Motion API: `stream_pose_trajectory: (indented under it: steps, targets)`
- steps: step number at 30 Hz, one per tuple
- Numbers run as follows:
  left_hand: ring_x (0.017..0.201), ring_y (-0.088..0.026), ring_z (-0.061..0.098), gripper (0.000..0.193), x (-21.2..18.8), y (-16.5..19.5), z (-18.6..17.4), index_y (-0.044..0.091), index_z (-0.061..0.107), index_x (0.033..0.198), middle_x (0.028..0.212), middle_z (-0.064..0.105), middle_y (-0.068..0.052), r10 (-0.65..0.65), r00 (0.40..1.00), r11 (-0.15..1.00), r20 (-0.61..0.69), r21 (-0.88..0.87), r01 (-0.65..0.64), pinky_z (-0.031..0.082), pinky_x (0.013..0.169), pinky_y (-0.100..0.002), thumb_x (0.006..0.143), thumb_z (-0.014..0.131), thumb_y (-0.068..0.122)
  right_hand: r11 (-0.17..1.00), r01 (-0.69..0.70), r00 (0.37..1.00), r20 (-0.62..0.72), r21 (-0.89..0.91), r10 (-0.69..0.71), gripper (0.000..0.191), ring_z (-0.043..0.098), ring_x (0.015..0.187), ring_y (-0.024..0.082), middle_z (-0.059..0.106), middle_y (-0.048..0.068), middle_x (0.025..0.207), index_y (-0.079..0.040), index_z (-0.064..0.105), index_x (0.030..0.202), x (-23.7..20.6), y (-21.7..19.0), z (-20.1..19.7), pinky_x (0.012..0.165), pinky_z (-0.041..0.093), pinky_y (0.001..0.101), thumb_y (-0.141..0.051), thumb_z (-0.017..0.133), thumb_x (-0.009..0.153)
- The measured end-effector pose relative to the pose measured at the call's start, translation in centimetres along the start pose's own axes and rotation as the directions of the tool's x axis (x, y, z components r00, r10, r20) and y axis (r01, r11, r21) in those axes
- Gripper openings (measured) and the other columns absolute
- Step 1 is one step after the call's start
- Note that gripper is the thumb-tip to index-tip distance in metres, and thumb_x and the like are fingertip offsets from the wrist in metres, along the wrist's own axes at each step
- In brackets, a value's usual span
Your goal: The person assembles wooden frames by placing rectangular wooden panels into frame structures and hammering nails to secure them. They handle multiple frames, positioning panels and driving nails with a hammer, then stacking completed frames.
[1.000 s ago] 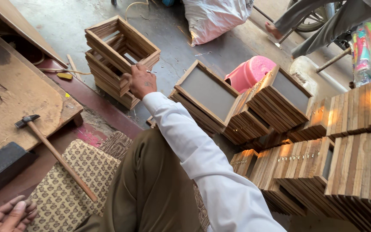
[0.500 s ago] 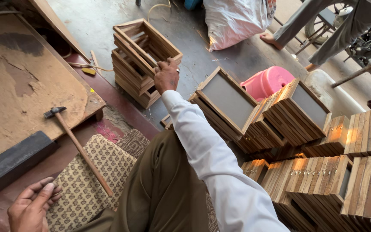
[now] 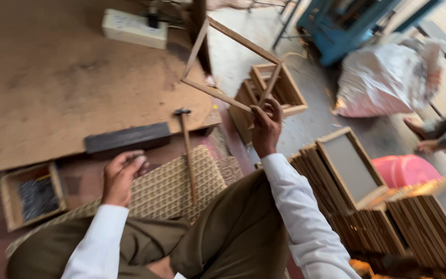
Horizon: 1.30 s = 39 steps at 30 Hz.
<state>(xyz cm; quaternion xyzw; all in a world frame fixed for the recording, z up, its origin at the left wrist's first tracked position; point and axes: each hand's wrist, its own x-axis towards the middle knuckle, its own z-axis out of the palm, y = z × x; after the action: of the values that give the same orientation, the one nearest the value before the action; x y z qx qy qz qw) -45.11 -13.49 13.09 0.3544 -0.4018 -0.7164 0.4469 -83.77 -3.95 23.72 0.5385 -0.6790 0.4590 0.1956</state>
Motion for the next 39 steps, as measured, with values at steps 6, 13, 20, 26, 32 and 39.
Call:
stream_pose_trajectory:
  steps: [6, 13, 20, 26, 32, 39]
  targets:
    - [0.093, -0.019, 0.074, 0.028, -0.2, 5.9, 0.6, -0.002, 0.067, 0.122, 0.109, 0.075, -0.012, 0.133, 0.991, 0.988, -0.003, -0.085, -0.133, 0.061, 0.080, -0.031, 0.098, 0.067, 0.014, 0.975, 0.139, 0.985, 0.081, 0.174, -0.155, 0.027, 0.069, 0.108, 0.023, 0.053, 0.014, 0.140, -0.005, 0.077, 0.115, -2.7, -5.3, 1.3, 0.085, 0.060, 0.0321, 0.009, 0.066, 0.094]
    - [0.090, -0.018, 0.072, 0.026, -0.5, 8.0, 2.1, -0.004, 0.066, 0.119, 0.107, 0.074, -0.014, 0.144, 0.988, 0.987, 0.060, -0.082, -0.139, 0.063, 0.078, -0.032, 0.097, 0.068, 0.009, 0.944, 0.143, 0.962, 0.182, 0.297, -0.203, 0.026, 0.069, 0.114, 0.024, 0.054, 0.013, 0.143, -0.007, 0.076, 0.115, -5.5, -8.8, 1.0, 0.091, 0.064, 0.0334, 0.007, 0.067, 0.095]
    - [0.095, -0.020, 0.073, 0.026, -0.3, 4.6, 0.0, -0.011, 0.064, 0.123, 0.110, 0.074, -0.016, 0.116, 0.992, 0.983, 0.045, -0.147, -0.109, 0.065, 0.083, -0.033, 0.099, 0.064, 0.001, 0.364, -0.652, 0.758, 0.570, 0.665, 0.318, 0.050, 0.074, 0.098, 0.024, 0.069, 0.015, 0.118, -0.006, 0.057, 0.136, -6.7, -10.1, 1.2, 0.083, 0.065, 0.0360, 0.001, 0.069, 0.088]
    - [0.103, -0.022, 0.074, 0.038, 0.1, 3.3, -1.4, -0.015, 0.054, 0.137, 0.122, 0.070, -0.019, 0.036, 0.978, 0.944, 0.206, -0.329, 0.034, 0.065, 0.091, -0.035, 0.101, 0.056, -0.002, 0.134, -0.754, 0.646, 0.690, 0.643, 0.326, 0.034, 0.075, 0.086, 0.022, 0.076, 0.013, 0.104, 0.005, 0.067, 0.128, -7.0, -7.8, 1.8, 0.075, 0.063, 0.0337, -0.009, 0.067, 0.097]
    - [0.086, -0.021, 0.076, 0.036, -0.2, 3.5, -1.3, -0.011, 0.061, 0.130, 0.109, 0.075, -0.018, -0.068, 0.988, 0.981, 0.136, -0.173, 0.092, 0.065, 0.076, -0.034, 0.095, 0.064, -0.005, 0.080, -0.805, 0.561, 0.712, 0.588, 0.422, 0.018, 0.075, 0.083, 0.022, 0.073, 0.011, 0.095, 0.004, 0.069, 0.114, -7.6, -5.6, 2.5, 0.071, 0.063, 0.0324, -0.009, 0.070, 0.101]
    - [0.079, -0.018, 0.074, 0.034, 0.2, 1.8, -1.9, -0.008, 0.067, 0.123, 0.102, 0.076, -0.015, -0.024, 0.998, 0.998, -0.054, 0.060, 0.028, 0.065, 0.065, -0.032, 0.089, 0.071, -0.004, 0.167, -0.766, 0.635, 0.688, 0.621, 0.352, 0.021, 0.074, 0.082, 0.020, 0.074, 0.012, 0.097, 0.005, 0.069, 0.117, -8.2, -5.9, 2.1, 0.072, 0.062, 0.0315, -0.006, 0.072, 0.098]
